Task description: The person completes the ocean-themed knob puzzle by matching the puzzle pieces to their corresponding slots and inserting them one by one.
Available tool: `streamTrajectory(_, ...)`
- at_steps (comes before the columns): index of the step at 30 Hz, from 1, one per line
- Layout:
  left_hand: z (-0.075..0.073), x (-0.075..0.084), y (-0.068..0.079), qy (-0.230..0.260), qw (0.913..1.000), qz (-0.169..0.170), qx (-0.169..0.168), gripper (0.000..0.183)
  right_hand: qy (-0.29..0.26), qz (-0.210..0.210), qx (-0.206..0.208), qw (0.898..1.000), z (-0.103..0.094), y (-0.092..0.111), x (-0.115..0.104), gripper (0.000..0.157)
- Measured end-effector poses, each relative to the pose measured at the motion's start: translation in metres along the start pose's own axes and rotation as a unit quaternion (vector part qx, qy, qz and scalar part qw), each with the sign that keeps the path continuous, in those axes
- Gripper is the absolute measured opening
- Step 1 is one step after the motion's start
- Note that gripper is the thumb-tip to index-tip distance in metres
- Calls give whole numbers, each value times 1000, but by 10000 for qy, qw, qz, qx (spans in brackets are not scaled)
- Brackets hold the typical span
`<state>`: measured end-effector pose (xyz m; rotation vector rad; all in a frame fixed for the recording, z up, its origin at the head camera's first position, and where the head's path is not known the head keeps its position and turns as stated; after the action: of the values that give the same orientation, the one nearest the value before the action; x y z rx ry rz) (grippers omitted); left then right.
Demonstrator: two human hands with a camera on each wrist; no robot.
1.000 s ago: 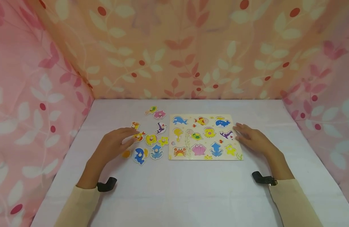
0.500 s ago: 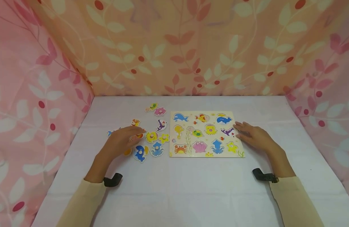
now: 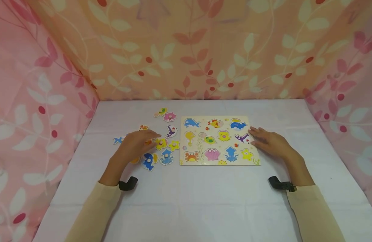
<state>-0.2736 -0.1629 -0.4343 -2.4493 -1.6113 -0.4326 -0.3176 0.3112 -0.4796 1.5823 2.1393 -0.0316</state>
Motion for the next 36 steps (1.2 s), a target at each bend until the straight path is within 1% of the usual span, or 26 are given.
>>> streamTrajectory(7,1,4,-3,-142,9999,67,-15,40,-89,-91,-80,9999,0,1,1,69)
streamTrajectory(11,0,5,-2,-15,10000,22,-33,41,-195,-37,-156,9997,3,2,1,70)
streamTrajectory(17,-1,5,0,92,9999,-36,-107,41,-183,-72,-65,9998,3,2,-1,71)
streamTrajectory(23,-2,6,1,123,9999,26,-89,41,-134,-55,-94,9999,3,2,-3,70)
streamTrajectory(28,-2,5,1,157,9998,0,-157,41,-172,-31,-168,9997,3,2,-2,69)
streamTrajectory(36,-4,3,1,229,9994,-67,-242,41,-159,-212,-255,9993,3,2,-4,69)
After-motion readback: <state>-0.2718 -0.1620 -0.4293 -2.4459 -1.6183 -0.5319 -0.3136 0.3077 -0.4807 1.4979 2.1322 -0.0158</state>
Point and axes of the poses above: each hand's wrist, its own y-axis away from the middle knuckle, its own z-axis out of the palm, x = y × z, the point moved 9 cm from there along -y, towards the middle knuckle, and after that the axes turned 3 degrees about -x, right-handed, at the moved point
